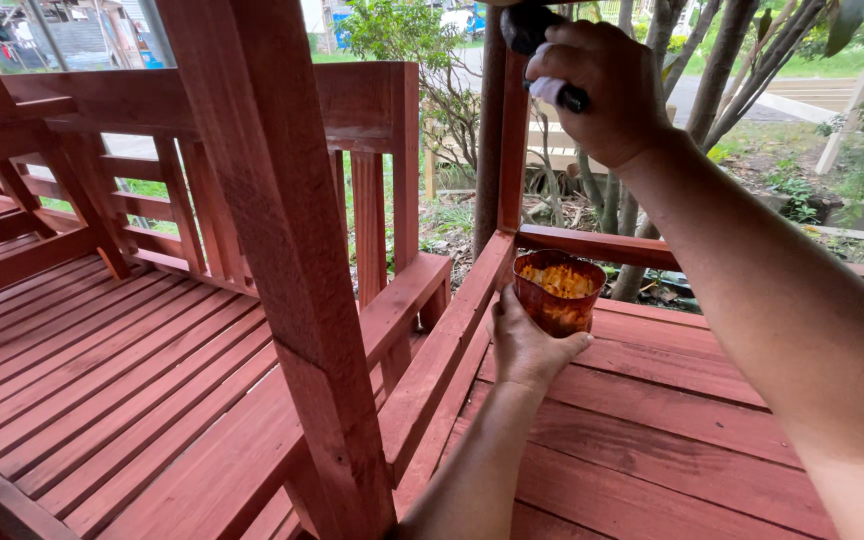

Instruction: The person applies wood stain to a red wooden bench and table set using a brush, dipping the brush into a stain container held in the other hand. They brush the seat slats, rails, and frame surfaces of the furniture, working across different sections of the pieces.

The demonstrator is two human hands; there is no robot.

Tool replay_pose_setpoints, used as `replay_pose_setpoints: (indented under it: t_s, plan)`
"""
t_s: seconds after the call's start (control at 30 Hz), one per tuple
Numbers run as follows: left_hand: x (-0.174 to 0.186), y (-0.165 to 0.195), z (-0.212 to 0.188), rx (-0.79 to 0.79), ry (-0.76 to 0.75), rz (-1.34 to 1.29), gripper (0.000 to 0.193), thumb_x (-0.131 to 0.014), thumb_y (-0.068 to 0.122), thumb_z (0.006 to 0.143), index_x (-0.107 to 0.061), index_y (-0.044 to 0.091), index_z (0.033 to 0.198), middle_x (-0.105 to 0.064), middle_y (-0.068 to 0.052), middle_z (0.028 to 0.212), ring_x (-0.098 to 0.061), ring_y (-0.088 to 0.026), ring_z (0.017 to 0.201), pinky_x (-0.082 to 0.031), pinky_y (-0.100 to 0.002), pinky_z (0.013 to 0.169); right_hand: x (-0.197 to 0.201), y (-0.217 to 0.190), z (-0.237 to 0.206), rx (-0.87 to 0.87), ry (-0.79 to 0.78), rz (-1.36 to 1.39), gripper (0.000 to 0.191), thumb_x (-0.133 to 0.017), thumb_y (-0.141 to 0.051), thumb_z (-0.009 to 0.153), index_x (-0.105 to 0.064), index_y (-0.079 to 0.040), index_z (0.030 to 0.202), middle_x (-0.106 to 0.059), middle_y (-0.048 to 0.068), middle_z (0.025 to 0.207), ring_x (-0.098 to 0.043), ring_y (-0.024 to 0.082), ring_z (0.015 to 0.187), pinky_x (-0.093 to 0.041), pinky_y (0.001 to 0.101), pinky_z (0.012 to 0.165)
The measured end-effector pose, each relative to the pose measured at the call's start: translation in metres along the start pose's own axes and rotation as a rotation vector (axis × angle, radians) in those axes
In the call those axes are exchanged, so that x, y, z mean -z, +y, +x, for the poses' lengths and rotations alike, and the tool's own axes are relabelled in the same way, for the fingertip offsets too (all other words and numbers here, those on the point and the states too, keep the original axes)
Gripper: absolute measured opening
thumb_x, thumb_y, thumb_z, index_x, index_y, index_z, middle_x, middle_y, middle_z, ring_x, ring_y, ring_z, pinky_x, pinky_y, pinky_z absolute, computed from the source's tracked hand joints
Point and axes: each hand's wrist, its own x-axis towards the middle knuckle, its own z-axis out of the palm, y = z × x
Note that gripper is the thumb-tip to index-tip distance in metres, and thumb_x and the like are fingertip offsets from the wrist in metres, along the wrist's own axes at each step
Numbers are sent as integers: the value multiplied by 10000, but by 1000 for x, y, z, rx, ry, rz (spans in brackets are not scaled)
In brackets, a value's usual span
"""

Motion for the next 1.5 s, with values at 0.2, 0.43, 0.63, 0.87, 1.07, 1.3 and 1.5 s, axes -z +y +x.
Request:
replay_pose_setpoints:
  t_s: [0.2, 0.43, 0.63, 0.87, 1.07, 1.3, 1.5]
  plan:
    - [0, -1, 0, -14, -4, 19, 1177, -1016, 295, 474, -370, 104, 1438, -516, -158, 1382, -557, -321, 1282, -487, -379, 1123, 0, 6, 1, 60, -54, 20, 72, -796, -109, 979, -751, -104, 1035, -698, 87, 1228, -697, 289, 1174, -581, 414, 999]
    - [1, 1, -1, 47, -59, -27, 1194, -1005, 310, 494, -335, 146, 1468, -503, -119, 1395, -542, -293, 1295, -459, -353, 1141, -11, 9, -4, -125, -26, 191, 106, -731, -24, 982, -743, -109, 1043, -706, 103, 1061, -724, 260, 1000, -580, 398, 876]
    - [3, -1, -2, 32, -42, -20, 1158, -988, 335, 482, -385, 131, 1450, -573, -113, 1407, -574, -275, 1306, -449, -326, 1157, -11, -2, -20, -288, -128, 280, 197, -760, 15, 859, -766, -136, 985, -715, 82, 948, -723, 205, 880, -590, 348, 776]
    - [1, -5, 1, -106, 50, -10, 1402, -1019, 316, 452, -188, 60, 1552, -494, -193, 1428, -522, -337, 1314, -419, -359, 1139, -19, -22, -51, -490, -316, 410, 172, -820, -56, 821, -780, -178, 936, -766, 37, 920, -737, 138, 839, -625, 310, 800]
    - [2, -5, 0, -40, -12, 8, 1254, -976, 364, 470, -321, 88, 1503, -552, -156, 1423, -569, -296, 1316, -466, -347, 1146, -39, -41, -75, -669, -503, 472, 135, -837, -83, 758, -787, -159, 859, -793, 23, 906, -748, 128, 819, -611, 284, 827]
    - [-2, 1, -6, 31, -76, 37, 1433, -1008, 399, 475, -150, 79, 1577, -393, -200, 1493, -457, -335, 1380, -441, -400, 1150, -46, -41, -78, -1036, -451, 612, 149, -812, -27, 736, -775, -113, 852, -768, 37, 927, -712, 142, 836, -598, 300, 821]
    - [-3, 7, -15, 4, -63, 3, 1392, -1029, 307, 476, -171, 43, 1540, -381, -195, 1476, -425, -340, 1387, -398, -410, 1171, -32, -62, -62, -1085, -460, 713, 138, -782, -4, 733, -777, -91, 840, -761, 31, 915, -697, 132, 793, -591, 290, 741]
